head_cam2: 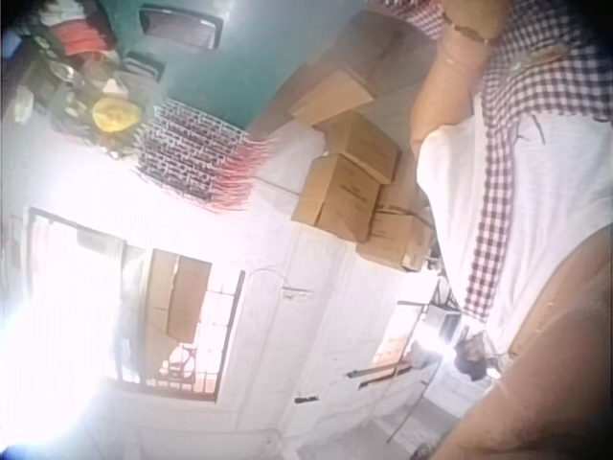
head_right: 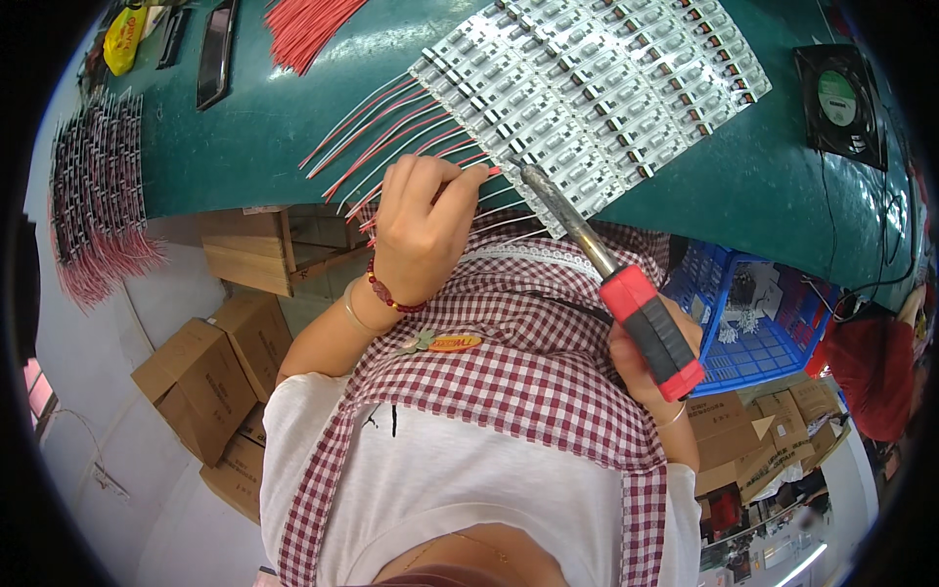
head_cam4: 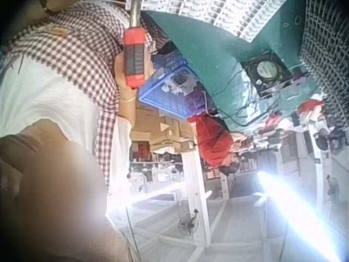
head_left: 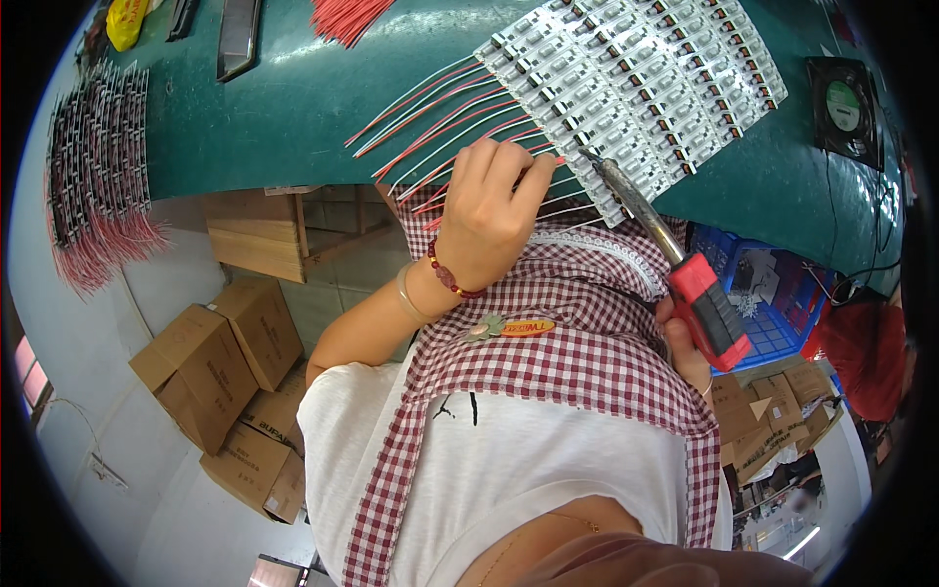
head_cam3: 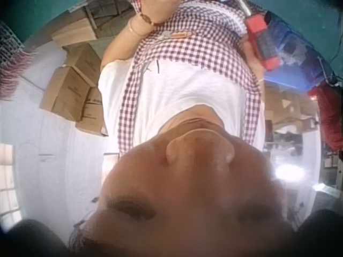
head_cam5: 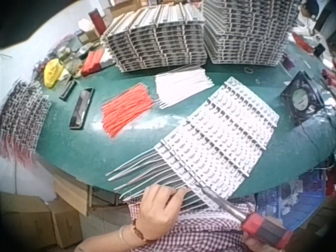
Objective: Soldering wires to LED strip components on a factory assembly line workbench.
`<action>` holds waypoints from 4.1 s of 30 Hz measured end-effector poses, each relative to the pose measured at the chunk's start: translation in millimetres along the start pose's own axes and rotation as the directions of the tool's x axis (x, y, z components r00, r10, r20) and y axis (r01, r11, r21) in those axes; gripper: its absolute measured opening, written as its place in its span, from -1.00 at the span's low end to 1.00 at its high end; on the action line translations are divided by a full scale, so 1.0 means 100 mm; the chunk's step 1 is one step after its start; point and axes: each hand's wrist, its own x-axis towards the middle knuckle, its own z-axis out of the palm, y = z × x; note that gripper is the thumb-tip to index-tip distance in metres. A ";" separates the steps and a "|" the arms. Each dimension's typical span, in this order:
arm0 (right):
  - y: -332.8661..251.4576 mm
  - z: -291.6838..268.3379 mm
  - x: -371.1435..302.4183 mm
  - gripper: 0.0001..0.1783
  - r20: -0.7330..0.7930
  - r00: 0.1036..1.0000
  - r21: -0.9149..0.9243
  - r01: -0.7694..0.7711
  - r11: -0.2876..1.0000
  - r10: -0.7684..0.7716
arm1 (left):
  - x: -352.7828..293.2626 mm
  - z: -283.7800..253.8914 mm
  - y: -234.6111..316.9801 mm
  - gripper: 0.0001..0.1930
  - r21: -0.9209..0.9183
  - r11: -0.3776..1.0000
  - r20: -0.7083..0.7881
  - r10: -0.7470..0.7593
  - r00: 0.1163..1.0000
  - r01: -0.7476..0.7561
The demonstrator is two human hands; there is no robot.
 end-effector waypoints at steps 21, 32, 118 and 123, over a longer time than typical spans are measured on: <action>0.14 0.00 -0.06 -0.79 -0.043 0.997 -0.075 0.064 0.995 -0.068 | 0.00 0.00 0.01 -0.77 0.062 0.998 0.013 -0.008 1.000 0.008; 0.03 0.04 0.00 -0.81 -0.005 0.992 -0.123 0.122 0.985 -0.123 | -0.06 0.00 0.09 -0.70 0.001 0.999 -0.020 0.042 0.999 -0.042; 0.13 0.01 -0.13 -0.87 -0.017 0.998 -0.204 0.054 0.977 -0.059 | -0.09 0.08 0.18 -0.70 -0.061 0.996 0.007 0.068 0.998 -0.067; 0.09 0.00 -0.10 -0.85 -0.001 0.995 -0.175 0.101 0.979 -0.103 | -0.11 0.08 0.19 -0.70 -0.056 0.997 0.011 0.058 0.998 -0.057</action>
